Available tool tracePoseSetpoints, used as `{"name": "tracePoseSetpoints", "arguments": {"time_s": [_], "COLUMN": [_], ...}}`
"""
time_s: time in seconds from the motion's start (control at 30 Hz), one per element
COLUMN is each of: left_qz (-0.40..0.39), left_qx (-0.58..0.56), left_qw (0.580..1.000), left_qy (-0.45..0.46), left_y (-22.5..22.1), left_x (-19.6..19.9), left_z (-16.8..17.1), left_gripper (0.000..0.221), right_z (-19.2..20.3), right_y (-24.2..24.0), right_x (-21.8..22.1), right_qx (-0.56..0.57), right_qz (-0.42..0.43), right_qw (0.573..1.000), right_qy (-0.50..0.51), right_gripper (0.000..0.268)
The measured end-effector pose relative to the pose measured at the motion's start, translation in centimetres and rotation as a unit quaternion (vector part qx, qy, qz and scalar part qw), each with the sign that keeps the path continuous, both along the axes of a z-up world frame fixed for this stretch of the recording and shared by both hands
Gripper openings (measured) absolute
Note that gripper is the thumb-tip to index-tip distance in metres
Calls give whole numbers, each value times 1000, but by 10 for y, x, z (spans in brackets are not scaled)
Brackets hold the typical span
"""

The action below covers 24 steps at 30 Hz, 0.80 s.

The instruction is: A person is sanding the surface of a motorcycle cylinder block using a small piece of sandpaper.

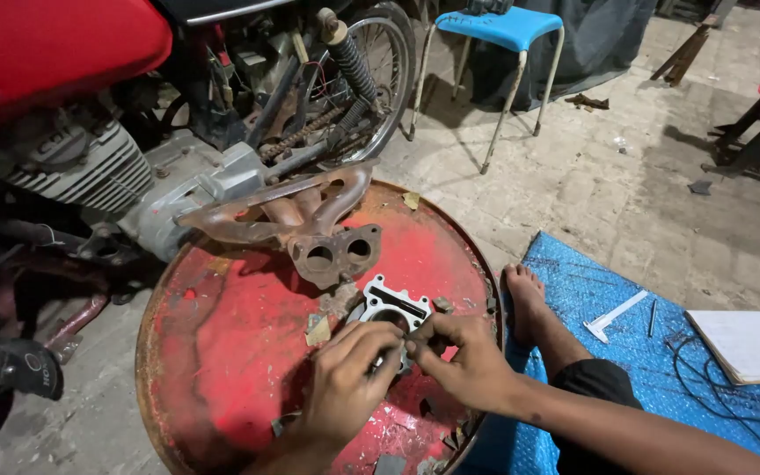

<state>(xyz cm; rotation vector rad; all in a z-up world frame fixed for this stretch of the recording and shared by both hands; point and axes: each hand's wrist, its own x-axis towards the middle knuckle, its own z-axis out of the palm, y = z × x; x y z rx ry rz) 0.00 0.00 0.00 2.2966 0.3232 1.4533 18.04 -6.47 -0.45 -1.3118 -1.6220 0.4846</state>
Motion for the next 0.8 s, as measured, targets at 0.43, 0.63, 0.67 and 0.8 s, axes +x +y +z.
{"name": "tracePoseSetpoints", "arguments": {"time_s": [0.43,0.63,0.67,0.8], "left_qz": [18,-15,-26,-61], "left_qx": [-251,-225,-209,-168], "left_qw": [968,974,977,983], "left_qy": [5,25,26,31], "left_y": [-5,-4,-3,0], "left_x": [0,-1,-2,-4], "left_z": [1,4,6,5], "left_gripper": [5,13,14,16], "right_z": [6,8,8,15], "right_y": [-4,-5,-4,-2], "right_x": [3,4,4,5], "right_qx": [25,32,30,-39], "right_qz": [24,30,40,45], "right_qw": [999,999,999,998], "right_qy": [-12,-17,-18,-6], "right_gripper": [14,13,13,18]}}
